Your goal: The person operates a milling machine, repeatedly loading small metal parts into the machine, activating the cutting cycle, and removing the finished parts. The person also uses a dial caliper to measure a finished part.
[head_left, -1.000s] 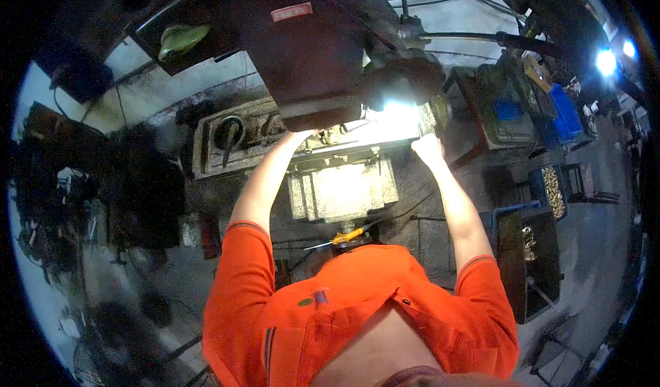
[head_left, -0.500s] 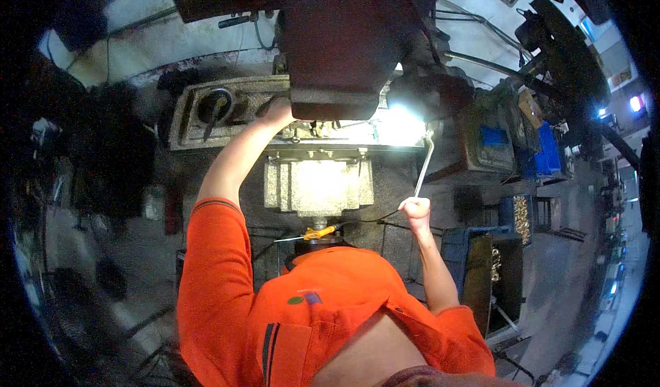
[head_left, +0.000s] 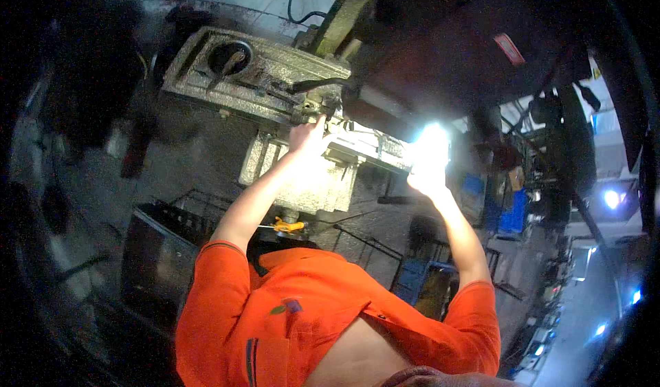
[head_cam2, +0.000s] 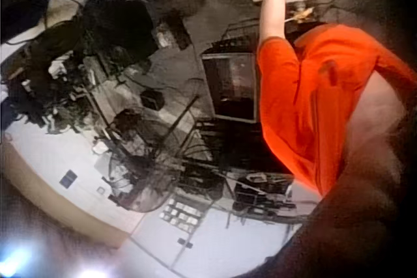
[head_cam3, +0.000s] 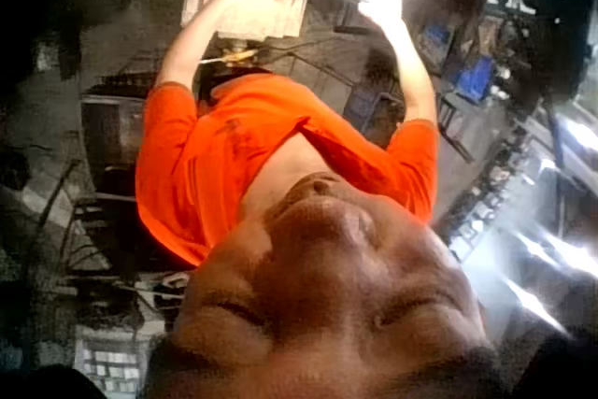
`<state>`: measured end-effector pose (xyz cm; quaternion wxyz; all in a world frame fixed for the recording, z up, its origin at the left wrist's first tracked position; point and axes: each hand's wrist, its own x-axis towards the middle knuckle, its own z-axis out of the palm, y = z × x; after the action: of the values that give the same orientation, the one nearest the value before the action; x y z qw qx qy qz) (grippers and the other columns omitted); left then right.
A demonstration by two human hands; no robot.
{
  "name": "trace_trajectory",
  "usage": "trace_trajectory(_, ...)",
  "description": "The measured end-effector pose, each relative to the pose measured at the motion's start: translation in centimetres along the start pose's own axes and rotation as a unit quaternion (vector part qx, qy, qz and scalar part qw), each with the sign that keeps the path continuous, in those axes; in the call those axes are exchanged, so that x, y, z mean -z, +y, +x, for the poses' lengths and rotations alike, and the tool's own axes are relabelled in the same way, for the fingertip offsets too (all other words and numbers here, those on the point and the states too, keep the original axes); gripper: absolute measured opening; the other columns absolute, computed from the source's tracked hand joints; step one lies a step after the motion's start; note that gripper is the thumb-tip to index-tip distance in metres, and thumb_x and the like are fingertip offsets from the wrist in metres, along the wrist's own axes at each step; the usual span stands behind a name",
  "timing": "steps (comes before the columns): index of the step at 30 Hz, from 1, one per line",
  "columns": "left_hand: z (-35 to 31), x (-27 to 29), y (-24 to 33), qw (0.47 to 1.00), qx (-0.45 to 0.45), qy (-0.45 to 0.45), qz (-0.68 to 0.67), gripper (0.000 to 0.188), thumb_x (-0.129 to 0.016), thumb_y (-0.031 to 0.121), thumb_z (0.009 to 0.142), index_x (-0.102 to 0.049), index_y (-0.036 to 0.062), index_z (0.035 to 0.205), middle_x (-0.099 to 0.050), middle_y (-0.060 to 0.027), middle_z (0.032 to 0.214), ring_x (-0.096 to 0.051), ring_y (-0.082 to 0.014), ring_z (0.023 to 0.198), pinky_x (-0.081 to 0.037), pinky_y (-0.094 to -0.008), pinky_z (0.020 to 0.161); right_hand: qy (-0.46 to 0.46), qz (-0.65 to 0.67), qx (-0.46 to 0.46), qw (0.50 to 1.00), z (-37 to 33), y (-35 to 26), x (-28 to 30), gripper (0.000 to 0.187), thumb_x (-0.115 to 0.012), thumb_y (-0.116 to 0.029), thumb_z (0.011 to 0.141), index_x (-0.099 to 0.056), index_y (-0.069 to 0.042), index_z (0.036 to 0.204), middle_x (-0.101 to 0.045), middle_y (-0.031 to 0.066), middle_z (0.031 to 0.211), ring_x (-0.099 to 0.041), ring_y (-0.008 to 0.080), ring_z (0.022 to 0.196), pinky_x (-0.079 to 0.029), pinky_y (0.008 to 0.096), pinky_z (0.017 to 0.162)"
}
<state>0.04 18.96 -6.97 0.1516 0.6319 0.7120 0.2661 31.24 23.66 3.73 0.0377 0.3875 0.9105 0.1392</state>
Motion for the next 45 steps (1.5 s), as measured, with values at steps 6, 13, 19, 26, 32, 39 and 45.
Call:
trace_trajectory(6, 0.4, -2.9, -0.5, 0.994, 0.003, 0.107, -0.03, 0.044, -0.056, 0.052, 0.078, -0.061, 0.0137, 0.098, -0.056, -0.0097, 0.051, -0.057, -0.0272, 0.046, -0.043, -0.0396, 0.044, -0.123, -0.089, 0.049, 0.987, 4.6, 1.9, 5.0, 0.026, -0.068, -0.025, 0.064, -0.061, -0.002, 0.074, -0.057, 0.0082, 0.062, -0.053, 0.02, 0.055, -0.046, 0.034, 0.054)
trace_trajectory(13, 0.2, -3.3, -0.7, 0.991, -0.005, 0.132, -0.033, 0.042, -0.055, 0.047, 0.079, -0.06, 0.0135, 0.105, -0.052, -0.0065, 0.046, -0.052, -0.02, 0.038, -0.037, -0.0349, 0.037, -0.147, 0.023, -0.108, 0.983, 5.4, 5.7, 9.2, 0.027, -0.068, -0.027, 0.064, -0.061, -0.003, 0.072, -0.057, 0.0086, 0.064, -0.052, 0.0216, 0.056, -0.045, 0.0353, 0.054)
trace_trajectory(19, 0.3, -2.6, -0.5, 0.993, 0.012, 0.107, -0.042, 0.049, -0.054, 0.052, 0.079, -0.059, 0.0123, 0.107, -0.055, -0.0081, 0.049, -0.055, -0.0222, 0.043, -0.041, -0.0356, 0.04, -0.124, 0.019, -0.149, 0.981, 11.4, 6.4, 7.0, 0.028, -0.069, -0.03, 0.063, -0.06, -0.003, 0.07, -0.058, 0.0089, 0.066, -0.051, 0.0229, 0.056, -0.045, 0.0365, 0.054)
trace_trajectory(26, 0.3, -2.6, -0.3, 0.995, 0.029, 0.086, -0.028, 0.047, -0.056, 0.048, 0.079, -0.058, 0.0129, 0.111, -0.058, -0.0093, 0.054, -0.058, -0.0222, 0.048, -0.043, -0.0356, 0.043, -0.125, 0.046, -0.133, 0.982, 9.1, 1.0, 7.2, 0.03, -0.069, -0.032, 0.063, -0.06, -0.004, 0.068, -0.058, 0.0092, 0.068, -0.05, 0.0245, 0.056, -0.044, 0.0379, 0.054)
trace_trajectory(32, 0.6, -2.9, 0.3, 0.993, 0.038, 0.1, -0.051, 0.045, -0.058, 0.054, 0.074, -0.063, 0.0146, 0.095, -0.061, -0.0103, 0.061, -0.061, -0.026, 0.054, -0.045, -0.0387, 0.047, -0.135, 0.001, -0.029, 0.99, 2.8, -5.7, 3.8, 0.027, -0.064, -0.034, 0.061, -0.064, -0.007, 0.064, -0.059, 0.01, 0.064, -0.053, 0.0278, 0.056, -0.045, 0.0412, 0.064)
trace_trajectory(39, 0.7, -1.8, 0.2, 0.994, 0.035, 0.092, -0.052, 0.038, -0.063, 0.041, 0.074, -0.061, 0.0121, 0.099, -0.064, -0.0142, 0.072, -0.063, -0.0296, 0.067, -0.049, -0.0416, 0.059, -0.094, 0.128, -0.167, 0.973, 1.4, -15.9, 3.8, 0.026, -0.056, -0.025, 0.06, -0.065, -0.003, 0.069, -0.061, 0.0167, 0.064, -0.061, 0.0301, 0.057, -0.049, 0.0369, 0.057)
trace_trajectory(45, 0.8, 0.5, 0.8, 0.997, 0.03, 0.04, -0.05, 0.038, -0.065, 0.037, 0.073, -0.061, 0.012, 0.101, -0.065, -0.0134, 0.08, -0.063, -0.0295, 0.076, -0.049, -0.0404, 0.065, -0.014, 0.135, -0.163, 0.977, 1.0, -14.7, 4.5, 0.023, -0.055, -0.024, 0.06, -0.065, -0.005, 0.066, -0.06, 0.0149, 0.059, -0.06, 0.0304, 0.054, -0.047, 0.0376, 0.054)
